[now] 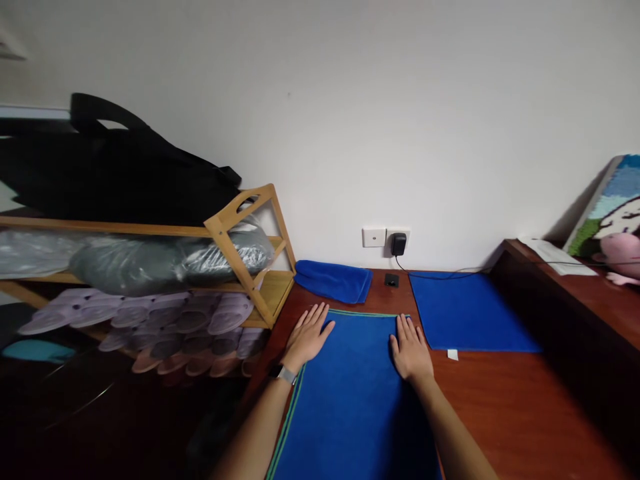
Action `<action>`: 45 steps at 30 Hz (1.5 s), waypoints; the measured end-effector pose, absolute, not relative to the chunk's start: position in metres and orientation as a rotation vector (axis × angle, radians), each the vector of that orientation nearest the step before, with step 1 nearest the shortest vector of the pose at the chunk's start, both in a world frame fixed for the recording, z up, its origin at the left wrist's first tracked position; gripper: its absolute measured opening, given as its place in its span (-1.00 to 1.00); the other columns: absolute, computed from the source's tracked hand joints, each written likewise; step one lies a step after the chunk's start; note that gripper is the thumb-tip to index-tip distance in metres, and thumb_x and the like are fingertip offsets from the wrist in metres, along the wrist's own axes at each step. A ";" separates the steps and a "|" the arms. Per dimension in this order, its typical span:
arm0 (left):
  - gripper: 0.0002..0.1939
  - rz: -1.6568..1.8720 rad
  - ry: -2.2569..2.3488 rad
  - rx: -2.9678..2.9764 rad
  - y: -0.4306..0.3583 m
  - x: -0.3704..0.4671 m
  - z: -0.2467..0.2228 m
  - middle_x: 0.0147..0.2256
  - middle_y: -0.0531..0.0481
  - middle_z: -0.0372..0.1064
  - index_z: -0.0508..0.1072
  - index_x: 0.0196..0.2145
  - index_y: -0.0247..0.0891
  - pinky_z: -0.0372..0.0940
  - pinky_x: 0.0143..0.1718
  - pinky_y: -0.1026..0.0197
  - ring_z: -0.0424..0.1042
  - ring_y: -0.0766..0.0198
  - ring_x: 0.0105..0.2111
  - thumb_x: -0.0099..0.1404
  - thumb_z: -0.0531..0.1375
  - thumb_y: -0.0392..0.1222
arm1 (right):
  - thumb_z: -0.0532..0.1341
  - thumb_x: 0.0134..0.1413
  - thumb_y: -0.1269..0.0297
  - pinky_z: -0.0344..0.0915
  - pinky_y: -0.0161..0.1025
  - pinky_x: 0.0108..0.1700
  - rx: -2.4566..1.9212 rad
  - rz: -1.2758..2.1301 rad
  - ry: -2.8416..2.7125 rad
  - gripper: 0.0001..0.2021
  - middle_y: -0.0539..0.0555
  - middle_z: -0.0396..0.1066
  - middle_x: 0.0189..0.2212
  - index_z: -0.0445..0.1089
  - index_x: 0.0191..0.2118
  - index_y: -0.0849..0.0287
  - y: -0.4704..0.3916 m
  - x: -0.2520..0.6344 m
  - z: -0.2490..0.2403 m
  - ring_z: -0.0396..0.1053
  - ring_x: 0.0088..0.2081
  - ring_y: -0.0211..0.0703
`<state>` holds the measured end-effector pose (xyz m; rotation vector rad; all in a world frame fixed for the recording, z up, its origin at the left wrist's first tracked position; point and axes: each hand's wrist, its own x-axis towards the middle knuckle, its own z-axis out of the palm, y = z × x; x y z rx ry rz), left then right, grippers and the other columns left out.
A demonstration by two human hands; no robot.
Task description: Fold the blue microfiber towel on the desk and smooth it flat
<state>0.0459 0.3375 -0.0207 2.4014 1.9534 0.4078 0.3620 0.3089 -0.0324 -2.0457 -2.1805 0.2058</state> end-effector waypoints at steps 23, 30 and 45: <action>-0.25 0.354 1.965 2.376 0.336 0.048 -0.012 0.43 -0.06 0.03 0.07 0.44 -0.20 -0.14 0.43 -0.05 -0.04 0.11 0.43 0.52 -0.29 0.27 | -0.25 0.41 0.01 -0.33 -0.07 0.48 -2.059 0.231 -2.178 -0.32 0.05 -0.23 0.50 -0.19 0.49 0.27 0.307 0.360 -0.026 -0.32 0.49 -0.16; -0.24 0.341 1.958 2.387 0.335 0.048 -0.010 0.43 -0.06 0.02 0.06 0.44 -0.23 -0.14 0.43 -0.03 -0.06 0.13 0.44 0.52 -0.30 0.27 | -0.25 0.41 0.01 -0.32 -0.07 0.48 -2.080 0.240 -2.158 -0.30 0.07 -0.30 0.50 -0.24 0.49 0.31 0.307 0.359 -0.025 -0.36 0.49 -0.15; -0.24 0.372 1.958 2.390 0.336 0.047 -0.014 0.43 -0.06 0.03 0.06 0.44 -0.20 -0.15 0.43 -0.04 -0.05 0.12 0.44 0.51 -0.29 0.29 | -0.24 0.41 -0.01 -0.32 -0.08 0.48 -2.066 0.225 -2.157 -0.30 0.07 -0.27 0.50 -0.22 0.49 0.30 0.309 0.362 -0.031 -0.34 0.49 -0.17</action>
